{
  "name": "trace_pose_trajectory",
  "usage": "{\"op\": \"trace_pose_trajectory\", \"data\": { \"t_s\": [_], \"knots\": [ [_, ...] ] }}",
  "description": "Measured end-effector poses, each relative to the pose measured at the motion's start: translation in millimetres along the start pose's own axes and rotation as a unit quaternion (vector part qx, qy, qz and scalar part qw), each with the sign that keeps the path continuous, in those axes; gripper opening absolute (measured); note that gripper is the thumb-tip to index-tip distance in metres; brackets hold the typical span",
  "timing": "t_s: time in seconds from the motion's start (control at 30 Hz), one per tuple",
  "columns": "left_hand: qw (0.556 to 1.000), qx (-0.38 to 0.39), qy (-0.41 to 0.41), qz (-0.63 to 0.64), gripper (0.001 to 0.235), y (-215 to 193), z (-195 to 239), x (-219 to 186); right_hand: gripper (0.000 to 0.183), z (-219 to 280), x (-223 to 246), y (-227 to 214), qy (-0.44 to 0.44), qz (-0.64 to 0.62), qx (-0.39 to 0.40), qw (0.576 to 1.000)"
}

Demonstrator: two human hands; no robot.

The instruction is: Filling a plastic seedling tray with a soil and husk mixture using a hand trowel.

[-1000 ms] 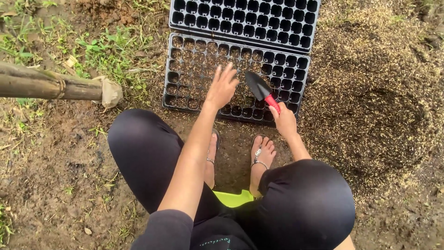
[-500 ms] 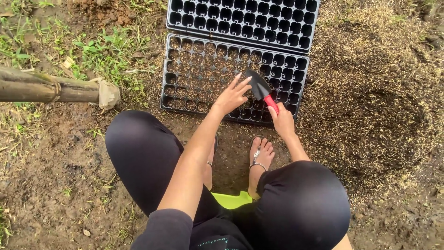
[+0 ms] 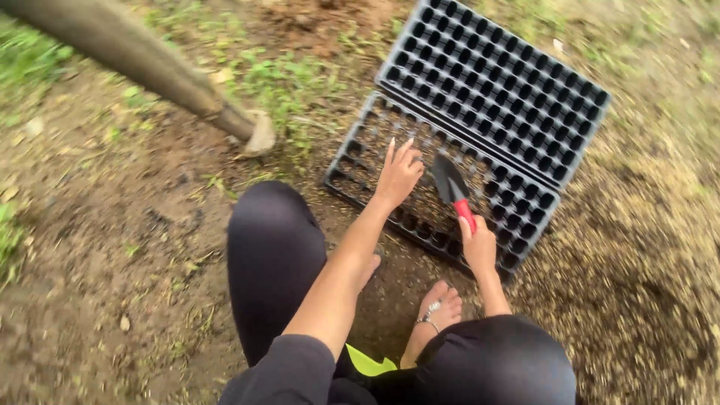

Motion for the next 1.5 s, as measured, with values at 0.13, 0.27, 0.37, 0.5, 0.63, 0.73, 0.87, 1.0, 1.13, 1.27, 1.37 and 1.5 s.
{"op": "trace_pose_trajectory", "data": {
  "t_s": [0.13,0.27,0.37,0.5,0.63,0.73,0.87,1.0,1.13,1.27,1.37,1.5],
  "knots": [
    [0.977,-0.038,-0.211,0.010,0.008,-22.7,-7.8,66.0,0.035,-7.6,26.7,15.6,-0.052,-0.002,0.027,0.998],
    [0.839,-0.093,-0.532,0.066,0.028,-24.4,15.2,130.6,0.033,-14.4,20.9,41.9,-0.058,0.004,0.034,0.998],
    [0.809,-0.051,-0.581,0.070,0.057,-28.5,37.2,132.1,0.034,-6.1,22.8,42.9,-0.027,-0.011,0.039,0.999],
    [0.913,0.034,-0.406,-0.025,0.058,-29.4,33.7,97.8,0.034,2.0,8.9,25.1,0.014,-0.042,0.020,0.999],
    [0.978,0.083,-0.191,0.017,0.047,-43.2,23.9,41.2,0.034,23.0,-32.1,2.2,0.048,-0.030,-0.006,0.998],
    [0.993,0.098,0.010,-0.058,0.038,-29.3,21.2,11.6,0.035,31.5,-44.3,-7.5,0.084,-0.026,0.010,0.996],
    [0.961,0.166,0.189,-0.113,0.026,-17.0,26.3,-40.1,0.035,48.4,-68.4,-7.1,0.093,-0.041,0.019,0.995],
    [0.936,0.186,0.294,-0.061,0.031,-4.8,39.4,-64.8,0.035,51.3,-70.1,-3.7,0.091,-0.051,0.031,0.994],
    [0.938,0.151,0.307,-0.053,0.037,18.6,51.4,-68.4,0.034,50.8,-65.3,-5.4,0.096,-0.058,0.029,0.993],
    [0.936,0.144,0.318,-0.043,0.042,26.8,51.4,-78.7,0.035,49.8,-60.1,-7.9,0.102,-0.073,0.030,0.992],
    [0.930,0.141,0.336,-0.040,0.043,27.1,52.9,-85.6,0.034,48.4,-66.3,-3.5,0.107,-0.081,0.030,0.991],
    [0.926,0.128,0.352,-0.043,0.044,28.1,55.1,-86.1,0.031,46.2,-70.1,-2.0,0.107,-0.090,0.023,0.990]
  ]
}}
Point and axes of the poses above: each hand's wrist, its own z-axis away from the middle knuckle, its own y-axis out of the palm, x = y × z, the point moved 5 cm from there along -z, towards the middle knuckle
